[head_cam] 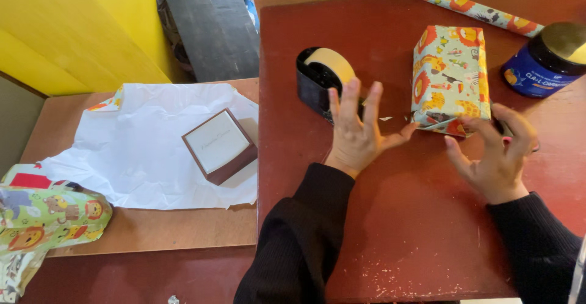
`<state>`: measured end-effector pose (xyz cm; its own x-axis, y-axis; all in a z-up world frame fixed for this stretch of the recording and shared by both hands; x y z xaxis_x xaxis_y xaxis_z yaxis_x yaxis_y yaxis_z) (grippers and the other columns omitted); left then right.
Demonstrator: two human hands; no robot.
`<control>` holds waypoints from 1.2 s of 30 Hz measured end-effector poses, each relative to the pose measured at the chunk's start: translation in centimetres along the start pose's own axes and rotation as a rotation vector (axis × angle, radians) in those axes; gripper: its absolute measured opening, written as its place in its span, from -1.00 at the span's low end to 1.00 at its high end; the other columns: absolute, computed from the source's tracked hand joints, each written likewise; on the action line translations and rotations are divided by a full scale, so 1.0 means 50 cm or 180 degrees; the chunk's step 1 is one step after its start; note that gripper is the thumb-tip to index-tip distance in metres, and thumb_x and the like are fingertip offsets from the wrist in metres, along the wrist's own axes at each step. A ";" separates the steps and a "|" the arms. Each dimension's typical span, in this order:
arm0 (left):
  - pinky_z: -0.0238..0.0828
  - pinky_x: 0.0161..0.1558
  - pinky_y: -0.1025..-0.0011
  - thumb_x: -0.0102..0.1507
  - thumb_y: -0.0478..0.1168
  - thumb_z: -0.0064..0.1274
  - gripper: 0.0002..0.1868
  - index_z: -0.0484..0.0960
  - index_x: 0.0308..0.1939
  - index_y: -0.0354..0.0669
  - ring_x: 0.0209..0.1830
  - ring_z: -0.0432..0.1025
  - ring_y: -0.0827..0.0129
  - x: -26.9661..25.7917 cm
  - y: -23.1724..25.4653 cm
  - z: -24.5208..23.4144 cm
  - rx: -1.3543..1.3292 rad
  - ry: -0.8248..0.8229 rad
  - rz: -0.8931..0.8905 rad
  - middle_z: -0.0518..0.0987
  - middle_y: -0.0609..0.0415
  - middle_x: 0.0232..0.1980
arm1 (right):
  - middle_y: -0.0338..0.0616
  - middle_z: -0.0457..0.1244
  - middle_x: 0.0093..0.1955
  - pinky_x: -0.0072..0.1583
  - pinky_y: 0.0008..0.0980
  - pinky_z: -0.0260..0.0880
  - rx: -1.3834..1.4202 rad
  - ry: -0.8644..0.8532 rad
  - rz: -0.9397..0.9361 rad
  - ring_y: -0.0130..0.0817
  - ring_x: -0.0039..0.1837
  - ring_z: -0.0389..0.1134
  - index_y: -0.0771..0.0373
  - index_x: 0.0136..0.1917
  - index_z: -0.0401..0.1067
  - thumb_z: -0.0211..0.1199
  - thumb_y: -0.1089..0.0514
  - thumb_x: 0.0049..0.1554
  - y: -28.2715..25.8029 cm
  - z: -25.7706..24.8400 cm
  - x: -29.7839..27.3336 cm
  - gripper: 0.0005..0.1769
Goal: The person wraps a rectangular box with patterned wrapping paper, folds the edges, trims excess paper with scissors, and secures the package with tape. The person then picks up a second smaller item and begins to wrap it.
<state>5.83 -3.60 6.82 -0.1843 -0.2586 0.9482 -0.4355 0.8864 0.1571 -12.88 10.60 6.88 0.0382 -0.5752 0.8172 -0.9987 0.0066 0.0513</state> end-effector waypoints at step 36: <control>0.00 0.47 -0.32 -0.30 0.27 0.51 0.62 -0.17 0.60 -0.22 0.57 0.08 -0.39 0.002 -0.154 -0.041 -0.0204 -0.0705 -0.1483 0.00 -0.56 0.57 | -0.20 -0.05 -0.48 -0.42 -0.40 -0.28 0.2109 -0.2830 0.2873 -0.48 -0.50 -0.20 0.35 -0.10 0.66 0.44 -0.17 0.13 -0.074 0.160 0.249 -0.52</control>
<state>10.95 -9.67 6.27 -0.1686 -0.7004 0.6936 -0.4622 0.6777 0.5720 -9.01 -3.09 12.27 -0.3946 -0.8939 -0.2128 -0.5099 0.4057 -0.7586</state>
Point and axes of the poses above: each hand's wrist, its own x-axis towards the middle knuckle, its own z-axis out of the palm, y = z × x, the point moved 6 cm from there along x, towards the middle knuckle
